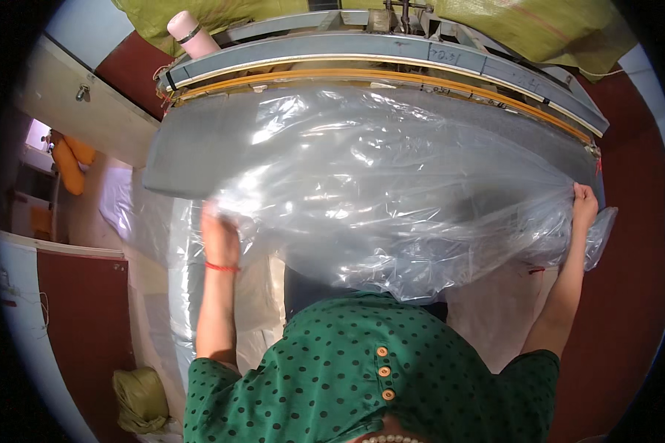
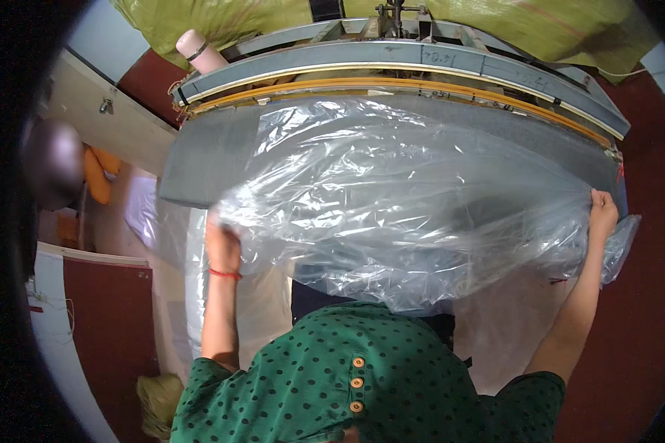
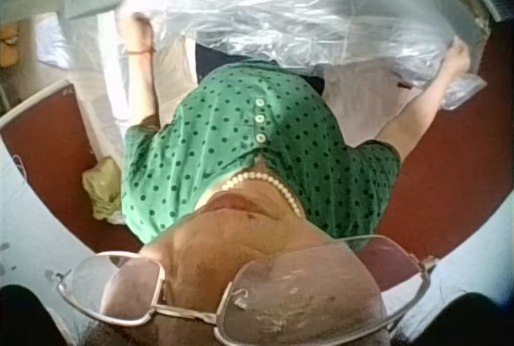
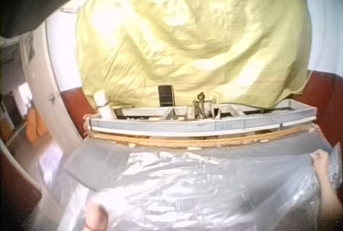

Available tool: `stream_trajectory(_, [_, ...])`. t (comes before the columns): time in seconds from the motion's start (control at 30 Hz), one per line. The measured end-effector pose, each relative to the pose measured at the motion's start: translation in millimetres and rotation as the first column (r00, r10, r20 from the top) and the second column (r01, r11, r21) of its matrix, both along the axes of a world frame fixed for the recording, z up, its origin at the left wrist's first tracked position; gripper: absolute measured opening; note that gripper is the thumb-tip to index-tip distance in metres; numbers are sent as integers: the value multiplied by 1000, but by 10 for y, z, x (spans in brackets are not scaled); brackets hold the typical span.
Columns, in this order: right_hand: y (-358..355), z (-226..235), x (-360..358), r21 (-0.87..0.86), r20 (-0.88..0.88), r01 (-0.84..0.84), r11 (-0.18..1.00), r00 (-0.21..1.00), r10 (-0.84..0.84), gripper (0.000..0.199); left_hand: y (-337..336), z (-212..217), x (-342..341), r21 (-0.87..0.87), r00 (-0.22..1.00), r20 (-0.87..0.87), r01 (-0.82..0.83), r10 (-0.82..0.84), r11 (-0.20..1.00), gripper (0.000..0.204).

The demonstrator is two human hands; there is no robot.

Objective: Manually placing and aligning plastic film/bags on a heat-sealing machine to seal the edges.

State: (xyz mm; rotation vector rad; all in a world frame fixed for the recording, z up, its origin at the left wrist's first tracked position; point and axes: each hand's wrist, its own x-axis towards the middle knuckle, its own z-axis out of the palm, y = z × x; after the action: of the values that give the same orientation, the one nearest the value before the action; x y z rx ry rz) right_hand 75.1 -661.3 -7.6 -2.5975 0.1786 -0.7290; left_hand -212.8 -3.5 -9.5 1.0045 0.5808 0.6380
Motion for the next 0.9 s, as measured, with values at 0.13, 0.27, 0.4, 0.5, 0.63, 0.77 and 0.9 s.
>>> stream_trajectory(0.13, [5,26,-17,33,-23,-29,999,999,29,26,864,625,402,484,992,91,-122,89,867,22])
stream_trajectory(0.27, [39,19,-7,50,32,-77,996,997,76,27,1176,1417,917,837,572,-375,547,730,1,31])
stream_trajectory(0.4, [-152,24,-152,60,-21,-27,998,999,28,24,551,1593,1414,801,895,280,-19,347,-598,46])
stream_trajectory(0.5, [-446,-34,-359,126,0,-73,989,997,73,22,-89,1051,1327,672,910,-410,252,-67,-697,56])
stream_trajectory(0.63, [-1200,-170,-839,135,-83,-74,988,993,86,20,-370,514,808,549,656,-754,603,-31,-579,76])
stream_trajectory(0.77, [-1580,-323,-1230,234,-159,-23,972,985,61,21,-393,569,673,667,635,-730,579,-253,-469,66])
stream_trajectory(0.9, [-1442,-275,-1302,258,-117,-8,966,992,39,21,-594,763,1015,899,944,-298,229,-138,-373,29])
